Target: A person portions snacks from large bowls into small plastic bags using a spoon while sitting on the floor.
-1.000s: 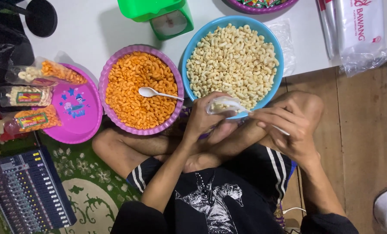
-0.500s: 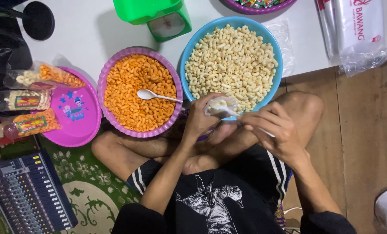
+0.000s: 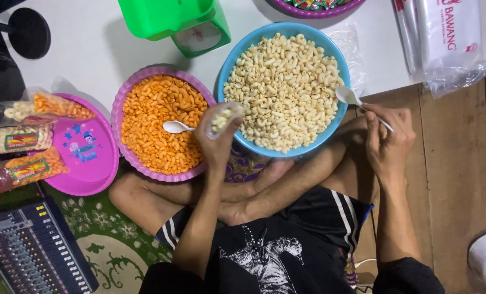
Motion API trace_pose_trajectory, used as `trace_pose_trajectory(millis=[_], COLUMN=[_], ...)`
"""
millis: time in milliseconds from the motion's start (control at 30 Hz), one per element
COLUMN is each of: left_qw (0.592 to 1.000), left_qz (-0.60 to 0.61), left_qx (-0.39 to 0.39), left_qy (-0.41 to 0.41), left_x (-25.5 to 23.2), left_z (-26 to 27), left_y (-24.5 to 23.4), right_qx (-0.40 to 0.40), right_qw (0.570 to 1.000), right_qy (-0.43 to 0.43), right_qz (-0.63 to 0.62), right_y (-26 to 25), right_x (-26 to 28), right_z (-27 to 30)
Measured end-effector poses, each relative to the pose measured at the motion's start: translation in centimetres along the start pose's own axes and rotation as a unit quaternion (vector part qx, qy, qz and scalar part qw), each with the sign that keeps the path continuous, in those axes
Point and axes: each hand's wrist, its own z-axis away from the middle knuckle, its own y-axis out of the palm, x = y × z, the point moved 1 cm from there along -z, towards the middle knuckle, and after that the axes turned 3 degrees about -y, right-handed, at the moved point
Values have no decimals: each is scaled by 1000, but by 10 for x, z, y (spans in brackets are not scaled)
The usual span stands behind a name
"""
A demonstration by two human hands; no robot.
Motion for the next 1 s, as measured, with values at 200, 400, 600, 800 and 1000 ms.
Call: trace_pose_trajectory(millis=[200, 400, 600, 800, 1000], left_qw=[994, 988, 989, 992, 996], left_qz=[-59, -2, -16, -4, 29], left_qx=[-75, -147, -138, -116, -73], left_qy=[58, 41, 40, 51, 38], left_x=[-3, 9, 9, 12, 5], left_z=[-18, -20, -15, -12, -7], left_y=[-23, -26, -26, -26, -18], right_qx=[39, 43, 32, 8, -6], right_qw=[999, 991, 968, 952, 944], right_qy=[6, 66, 160, 157, 150], right_qz=[-11, -108, -192, -262, -293], right_y=[1, 4, 13, 21, 24], right_x=[10, 15, 7, -8, -6], right_z=[-5, -9, -6, 2, 2])
